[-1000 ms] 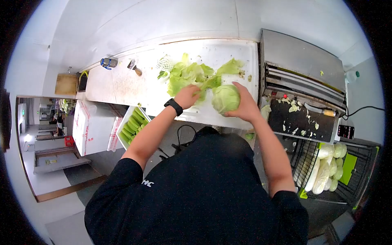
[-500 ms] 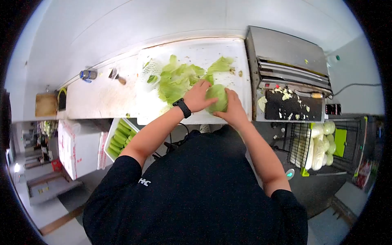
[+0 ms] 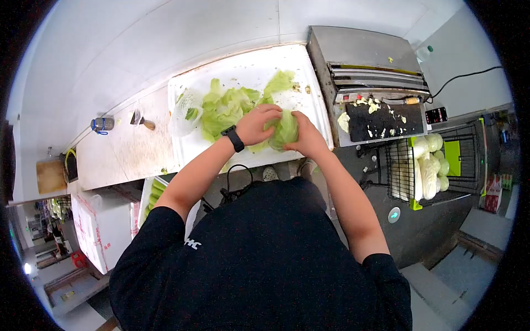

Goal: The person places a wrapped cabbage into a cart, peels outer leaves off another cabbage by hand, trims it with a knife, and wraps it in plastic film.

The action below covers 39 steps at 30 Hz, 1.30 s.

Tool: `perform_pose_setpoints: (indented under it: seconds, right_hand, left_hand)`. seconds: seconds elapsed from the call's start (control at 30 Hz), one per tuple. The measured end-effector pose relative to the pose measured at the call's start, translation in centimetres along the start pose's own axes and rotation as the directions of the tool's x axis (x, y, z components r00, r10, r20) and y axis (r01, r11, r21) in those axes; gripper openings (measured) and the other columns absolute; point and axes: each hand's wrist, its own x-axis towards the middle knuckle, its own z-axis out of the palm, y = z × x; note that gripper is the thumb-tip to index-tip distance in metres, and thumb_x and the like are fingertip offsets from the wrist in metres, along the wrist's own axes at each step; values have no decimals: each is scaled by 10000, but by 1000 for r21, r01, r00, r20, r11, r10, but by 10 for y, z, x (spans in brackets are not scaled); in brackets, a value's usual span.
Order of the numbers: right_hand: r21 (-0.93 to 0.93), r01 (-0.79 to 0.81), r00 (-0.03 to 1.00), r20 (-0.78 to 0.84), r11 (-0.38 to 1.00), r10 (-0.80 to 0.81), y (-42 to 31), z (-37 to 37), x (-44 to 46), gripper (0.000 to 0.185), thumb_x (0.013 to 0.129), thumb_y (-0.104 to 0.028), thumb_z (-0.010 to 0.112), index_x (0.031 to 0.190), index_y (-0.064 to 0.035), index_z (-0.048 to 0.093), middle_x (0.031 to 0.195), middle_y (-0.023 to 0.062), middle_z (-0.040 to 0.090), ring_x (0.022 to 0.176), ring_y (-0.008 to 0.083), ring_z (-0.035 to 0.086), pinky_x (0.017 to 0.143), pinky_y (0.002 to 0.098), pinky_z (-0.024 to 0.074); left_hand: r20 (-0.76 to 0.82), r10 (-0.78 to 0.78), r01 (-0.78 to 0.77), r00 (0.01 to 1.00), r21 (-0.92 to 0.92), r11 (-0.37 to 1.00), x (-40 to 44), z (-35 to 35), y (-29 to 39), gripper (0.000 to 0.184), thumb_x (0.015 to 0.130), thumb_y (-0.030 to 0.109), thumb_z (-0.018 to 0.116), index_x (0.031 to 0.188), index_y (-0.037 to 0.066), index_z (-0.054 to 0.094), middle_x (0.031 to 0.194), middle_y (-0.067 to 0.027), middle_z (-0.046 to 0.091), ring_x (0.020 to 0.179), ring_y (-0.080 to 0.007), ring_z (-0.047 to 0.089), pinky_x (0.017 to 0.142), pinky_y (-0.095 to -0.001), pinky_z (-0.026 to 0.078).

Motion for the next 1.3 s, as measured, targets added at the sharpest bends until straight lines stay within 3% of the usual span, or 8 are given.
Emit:
perform_pose_setpoints:
  seconds: [0.13,0.47,0.53,0.67,0.83,0.97,1.13,1.3]
  right_hand:
    - [-72,73,997,-25,995,-75,0,1,8,1064,598,-241,925,1462,-46,336,1401,221,492,1282,371,506,1052,406,437]
    - [-49,55,998,-25,997,-56,8,-1,20,1069,593,-248,919,1475,-45,350,1458,232,398,1312,378,462,1076,409,429]
    - [-10,73,997,9,997,-73,7,0,24,1072,594,-247,919,1483,-54,352,1466,228,384,1318,380,455,1080,412,427]
    - [-23,85,996,37,996,-84,3,4,27,1066,599,-245,919,1489,-65,360,1475,221,368,1334,380,440,1094,414,418]
    - [26,119,993,16,993,-119,13,4,23,1043,633,-220,901,1496,-62,338,1484,222,359,1346,383,425,1110,416,401]
    - [119,120,991,46,986,-126,6,-4,16,1019,663,-137,879,1505,-71,309,1519,199,321,1405,361,352,1153,400,340]
    - [23,76,995,70,997,-78,-3,3,16,1003,667,-146,875,1503,-100,323,1530,204,304,1413,368,343,1150,404,347]
    - [-4,47,996,80,999,-47,-5,2,18,992,670,-157,874,1500,-108,333,1539,209,292,1413,376,345,1145,407,355]
  left_hand:
    - [3,225,-223,974,134,966,-1,-1,-1,258,804,57,638,1057,88,604,1236,-80,599,1114,-298,591,879,-396,518]
    - [54,176,-183,983,396,900,-8,-22,2,185,816,111,665,986,84,596,1003,-79,636,947,-285,622,737,-402,517]
    - [-187,-299,319,936,90,943,-2,-18,26,195,850,178,685,984,72,590,985,-111,630,889,-301,624,714,-400,512]
    - [-74,-284,290,956,105,951,1,-6,-8,202,877,182,680,1002,52,589,944,-108,619,830,-268,635,696,-380,523]
    - [159,-544,523,824,-580,624,-9,0,-41,129,907,106,625,989,18,579,882,-69,583,773,-162,609,682,-330,522]
    - [71,-663,591,745,-532,607,-6,-6,-30,161,907,147,641,977,17,580,878,-87,594,770,-179,612,690,-331,513]
    - [-29,-367,361,930,-121,925,2,6,-22,189,865,204,664,874,33,585,839,-113,578,750,-240,581,696,-359,489]
    - [-74,-377,349,923,-250,903,-2,8,-30,171,828,166,665,811,33,560,830,-121,563,741,-265,565,682,-368,476]
